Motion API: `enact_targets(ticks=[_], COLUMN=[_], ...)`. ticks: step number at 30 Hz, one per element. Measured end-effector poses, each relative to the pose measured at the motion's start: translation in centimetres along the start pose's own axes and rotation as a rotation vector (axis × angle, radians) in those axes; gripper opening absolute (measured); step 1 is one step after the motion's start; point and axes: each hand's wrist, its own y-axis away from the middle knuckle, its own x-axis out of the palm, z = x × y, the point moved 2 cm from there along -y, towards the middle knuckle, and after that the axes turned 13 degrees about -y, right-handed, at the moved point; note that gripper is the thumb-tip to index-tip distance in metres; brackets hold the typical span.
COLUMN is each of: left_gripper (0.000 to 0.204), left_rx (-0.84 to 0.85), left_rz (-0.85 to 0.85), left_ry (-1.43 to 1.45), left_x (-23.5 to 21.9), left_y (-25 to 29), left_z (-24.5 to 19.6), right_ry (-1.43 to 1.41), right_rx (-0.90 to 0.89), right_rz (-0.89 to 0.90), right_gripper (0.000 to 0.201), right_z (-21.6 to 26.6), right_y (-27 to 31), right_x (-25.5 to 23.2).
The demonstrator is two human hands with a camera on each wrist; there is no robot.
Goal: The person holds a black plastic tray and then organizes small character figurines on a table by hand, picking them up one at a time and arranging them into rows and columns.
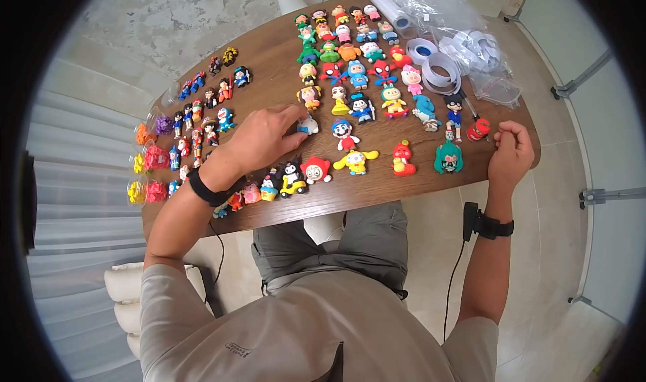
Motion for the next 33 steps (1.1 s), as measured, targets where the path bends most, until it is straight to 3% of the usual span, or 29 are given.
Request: enact_targets(ticks=[9, 15, 24, 33], left_gripper=[0.033, 0.032, 0.035, 0.045], left_rx=[0.012, 0.027, 0.238, 0.215], left_rz=[-0.01, -0.046, -0.202, -0.026], left_ry=[0.073, -0.036, -0.137, -0.204], left_x=[0.8, -0.9, -0.7, -0.2], left_y=[-0.1, -0.3, -5.8, -9.0], left_z=[-0.1, -0.2, -2.4, -4.3], right_ry=[0.014, 0.026, 0.02, 0.001], right_rx=[-0.001, 0.005, -0.002, 0.003], right_rz=[0.003, 0.002, 0.006, -0.016], right_gripper=[0.016, 0.015, 0.015, 0.015], right_z=[0.3, 0.4, 0.5, 0.5], right_y=[0.1, 0.0, 0.1, 0.0], right_x=[0.3, 0.3, 0.4, 0.4])
